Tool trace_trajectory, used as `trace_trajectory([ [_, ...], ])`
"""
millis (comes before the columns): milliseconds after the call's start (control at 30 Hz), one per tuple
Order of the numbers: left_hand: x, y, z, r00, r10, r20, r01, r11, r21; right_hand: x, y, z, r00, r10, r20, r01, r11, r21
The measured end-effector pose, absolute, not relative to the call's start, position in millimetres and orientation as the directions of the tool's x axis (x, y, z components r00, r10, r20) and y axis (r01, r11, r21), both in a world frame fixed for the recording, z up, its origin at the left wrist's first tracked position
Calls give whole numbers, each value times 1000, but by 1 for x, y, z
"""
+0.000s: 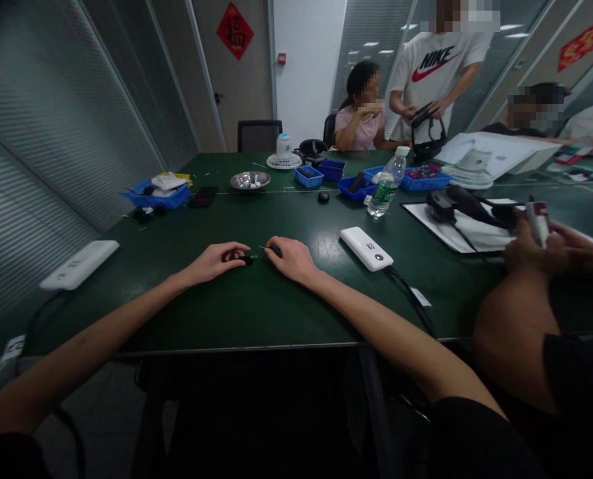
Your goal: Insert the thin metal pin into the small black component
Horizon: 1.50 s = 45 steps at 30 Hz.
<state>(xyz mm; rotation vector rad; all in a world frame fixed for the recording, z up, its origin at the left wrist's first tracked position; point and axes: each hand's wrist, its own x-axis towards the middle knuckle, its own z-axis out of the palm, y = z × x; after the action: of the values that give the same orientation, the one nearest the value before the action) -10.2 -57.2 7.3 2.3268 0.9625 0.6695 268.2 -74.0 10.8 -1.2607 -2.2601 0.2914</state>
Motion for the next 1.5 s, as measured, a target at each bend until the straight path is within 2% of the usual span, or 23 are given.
trace_trajectory([
  [167,-4,-61,12,694,646,317,414,-719,559,269,-72,11,-347,882,318,779,460,-426],
  [267,4,-65,11,745,596,301,377,-747,548,268,-72,11,-336,887,316,789,449,-419],
  [433,5,-66,9,756,612,234,432,-734,524,268,-71,9,-344,884,316,787,455,-417],
  [767,1,-65,11,721,605,338,350,-739,576,268,-74,13,-351,884,308,777,458,-432],
  [900,-20,-45,13,610,732,305,474,-645,599,269,-75,14,-358,880,311,771,467,-433],
  [1033,-68,-14,12,354,891,284,658,-453,602,270,-75,14,-362,882,302,765,466,-444],
  [1267,-167,17,4,-64,928,368,891,-113,439,270,-76,15,-375,881,288,764,470,-441],
  [1367,-187,17,3,-114,924,366,913,-48,404,270,-75,14,-382,878,288,762,476,-440],
  [1500,-194,18,1,-83,927,366,929,-61,364,270,-74,11,-386,871,305,764,487,-423],
])
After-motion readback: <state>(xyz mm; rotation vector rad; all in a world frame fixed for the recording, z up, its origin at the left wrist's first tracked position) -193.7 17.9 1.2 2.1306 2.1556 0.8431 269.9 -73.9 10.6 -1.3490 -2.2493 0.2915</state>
